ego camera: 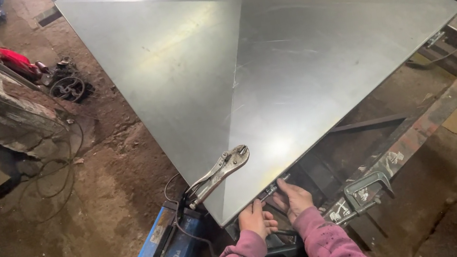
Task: Assembling or adjusting a metal workpiece using various tools at a workshop bench.
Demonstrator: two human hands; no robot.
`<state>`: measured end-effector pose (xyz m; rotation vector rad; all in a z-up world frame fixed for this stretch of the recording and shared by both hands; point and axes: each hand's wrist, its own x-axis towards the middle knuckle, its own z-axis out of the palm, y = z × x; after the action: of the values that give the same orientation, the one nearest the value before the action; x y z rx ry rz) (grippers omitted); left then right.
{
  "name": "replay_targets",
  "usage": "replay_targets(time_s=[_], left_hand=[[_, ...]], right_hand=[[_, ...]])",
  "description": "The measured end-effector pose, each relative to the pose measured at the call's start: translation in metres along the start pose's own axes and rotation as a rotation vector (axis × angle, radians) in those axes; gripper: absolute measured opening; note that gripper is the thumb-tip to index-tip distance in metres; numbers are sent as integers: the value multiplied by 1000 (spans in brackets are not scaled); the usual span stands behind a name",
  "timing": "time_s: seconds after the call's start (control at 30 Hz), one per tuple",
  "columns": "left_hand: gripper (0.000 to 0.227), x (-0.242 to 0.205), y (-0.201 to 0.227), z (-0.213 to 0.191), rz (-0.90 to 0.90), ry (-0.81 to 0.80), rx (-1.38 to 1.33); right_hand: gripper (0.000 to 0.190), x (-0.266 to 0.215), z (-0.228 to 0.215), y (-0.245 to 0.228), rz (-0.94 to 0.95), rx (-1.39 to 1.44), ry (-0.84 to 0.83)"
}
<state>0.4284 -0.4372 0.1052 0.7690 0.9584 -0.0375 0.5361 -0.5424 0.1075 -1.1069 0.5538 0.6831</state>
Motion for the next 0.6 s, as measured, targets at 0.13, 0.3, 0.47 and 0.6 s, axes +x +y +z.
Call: replay_targets(time_s=[0.13, 0.3, 0.47, 0.6], left_hand=[[38, 2, 1, -1, 1, 12, -4], [36, 6, -3, -3, 5, 6, -10], [36, 4, -3, -4, 6, 0, -21], [37, -9, 2, 0, 12, 29, 4]], right_hand=[[36, 2, 5, 4, 23, 69, 22], [40, 0, 10, 7, -17, 66, 15], [45, -11, 15, 3, -21, 159, 32], [38, -11, 9, 9, -58, 175, 24]])
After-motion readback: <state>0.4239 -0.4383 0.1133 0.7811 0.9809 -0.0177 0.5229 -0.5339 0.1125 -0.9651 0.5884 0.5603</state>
